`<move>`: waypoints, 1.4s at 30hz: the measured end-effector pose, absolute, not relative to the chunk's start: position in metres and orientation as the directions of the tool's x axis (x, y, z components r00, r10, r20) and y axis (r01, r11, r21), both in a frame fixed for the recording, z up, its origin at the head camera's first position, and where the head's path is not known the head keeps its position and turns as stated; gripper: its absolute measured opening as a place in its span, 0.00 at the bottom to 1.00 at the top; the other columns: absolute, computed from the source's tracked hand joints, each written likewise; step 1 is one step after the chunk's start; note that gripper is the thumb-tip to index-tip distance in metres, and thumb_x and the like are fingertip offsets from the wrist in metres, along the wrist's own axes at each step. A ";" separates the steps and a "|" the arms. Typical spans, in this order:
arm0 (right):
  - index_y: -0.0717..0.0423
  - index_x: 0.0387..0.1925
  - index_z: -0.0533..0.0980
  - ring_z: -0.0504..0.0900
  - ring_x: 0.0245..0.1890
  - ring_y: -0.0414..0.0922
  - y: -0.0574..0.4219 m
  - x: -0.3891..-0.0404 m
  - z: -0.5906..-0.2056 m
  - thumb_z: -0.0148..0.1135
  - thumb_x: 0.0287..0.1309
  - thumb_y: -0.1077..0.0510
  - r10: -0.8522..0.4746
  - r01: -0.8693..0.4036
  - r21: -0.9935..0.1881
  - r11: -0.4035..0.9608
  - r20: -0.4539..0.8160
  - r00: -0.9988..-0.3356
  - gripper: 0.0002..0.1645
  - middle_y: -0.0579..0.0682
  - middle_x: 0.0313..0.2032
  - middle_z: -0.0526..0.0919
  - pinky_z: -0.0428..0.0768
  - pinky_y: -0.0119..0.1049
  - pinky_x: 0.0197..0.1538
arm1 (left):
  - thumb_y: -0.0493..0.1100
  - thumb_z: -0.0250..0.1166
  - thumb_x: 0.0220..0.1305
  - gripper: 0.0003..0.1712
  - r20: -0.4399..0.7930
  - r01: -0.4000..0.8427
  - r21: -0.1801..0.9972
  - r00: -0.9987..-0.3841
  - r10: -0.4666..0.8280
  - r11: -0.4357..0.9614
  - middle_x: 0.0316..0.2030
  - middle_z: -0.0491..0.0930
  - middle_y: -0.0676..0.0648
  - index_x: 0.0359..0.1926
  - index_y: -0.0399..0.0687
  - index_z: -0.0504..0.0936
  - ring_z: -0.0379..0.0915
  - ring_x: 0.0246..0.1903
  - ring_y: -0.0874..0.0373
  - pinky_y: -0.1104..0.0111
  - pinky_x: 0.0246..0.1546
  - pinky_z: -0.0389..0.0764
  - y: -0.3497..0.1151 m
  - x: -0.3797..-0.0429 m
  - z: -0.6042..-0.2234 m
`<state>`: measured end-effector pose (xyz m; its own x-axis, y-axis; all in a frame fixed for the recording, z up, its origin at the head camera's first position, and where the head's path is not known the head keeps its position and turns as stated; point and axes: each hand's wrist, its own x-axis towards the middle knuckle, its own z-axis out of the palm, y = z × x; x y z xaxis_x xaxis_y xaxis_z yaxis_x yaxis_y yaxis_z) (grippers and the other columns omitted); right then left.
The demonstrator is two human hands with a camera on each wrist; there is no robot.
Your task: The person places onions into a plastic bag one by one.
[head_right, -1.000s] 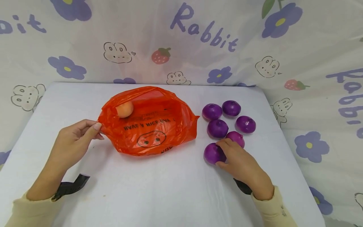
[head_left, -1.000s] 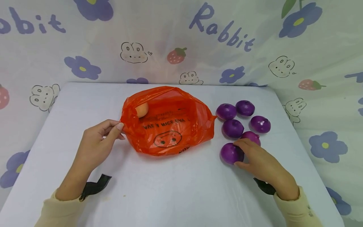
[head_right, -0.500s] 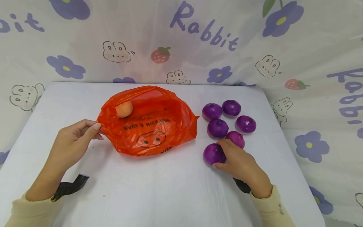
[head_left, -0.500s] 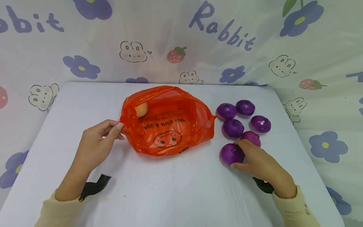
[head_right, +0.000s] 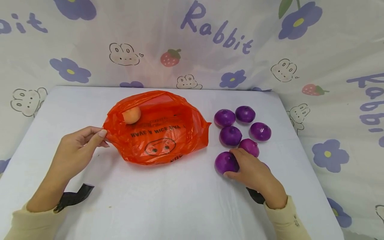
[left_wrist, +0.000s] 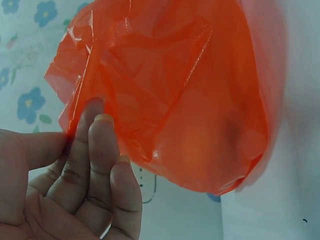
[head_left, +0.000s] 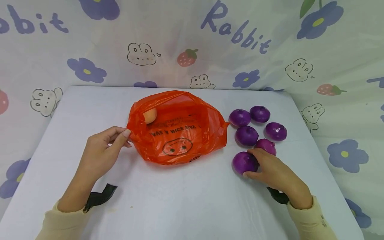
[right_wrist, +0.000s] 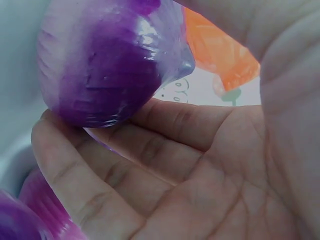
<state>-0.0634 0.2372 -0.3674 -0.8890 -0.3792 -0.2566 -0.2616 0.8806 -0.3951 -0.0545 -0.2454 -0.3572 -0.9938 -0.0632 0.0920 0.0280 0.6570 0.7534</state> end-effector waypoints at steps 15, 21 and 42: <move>0.65 0.65 0.74 0.82 0.57 0.56 0.238 -0.062 -0.371 0.81 0.54 0.42 -0.406 -0.295 -0.407 0.865 -0.219 -0.887 0.47 0.60 0.59 0.81 0.80 0.58 0.59 | 0.53 0.60 0.79 0.17 0.106 0.038 0.761 -0.992 -0.067 0.648 0.34 0.89 0.48 0.50 0.46 0.87 0.77 0.37 0.67 0.74 0.32 0.75 -0.245 -0.054 -0.357; 0.61 0.66 0.74 0.85 0.53 0.53 0.236 -0.060 -0.364 0.81 0.54 0.40 -0.425 -0.307 -0.449 0.839 -0.191 -0.885 0.47 0.56 0.58 0.82 0.84 0.54 0.55 | 0.54 0.60 0.79 0.18 0.098 0.030 0.762 -0.993 -0.069 0.647 0.35 0.89 0.48 0.51 0.46 0.87 0.77 0.37 0.67 0.73 0.31 0.75 -0.245 -0.054 -0.356; 0.54 0.68 0.73 0.85 0.53 0.40 0.190 -0.070 -0.319 0.78 0.54 0.34 -0.587 -0.524 -0.524 0.672 0.055 -0.808 0.48 0.45 0.59 0.81 0.85 0.42 0.53 | 0.53 0.61 0.79 0.17 0.109 0.039 0.759 -0.992 -0.067 0.650 0.34 0.89 0.49 0.50 0.46 0.87 0.76 0.38 0.64 0.71 0.28 0.74 -0.245 -0.053 -0.353</move>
<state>-0.0698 0.1896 -0.3194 -0.8079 -0.5867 0.0551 -0.5236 0.6717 -0.5241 -0.0527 -0.2455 -0.3535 -0.9918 -0.0675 0.1087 0.0390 0.6498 0.7591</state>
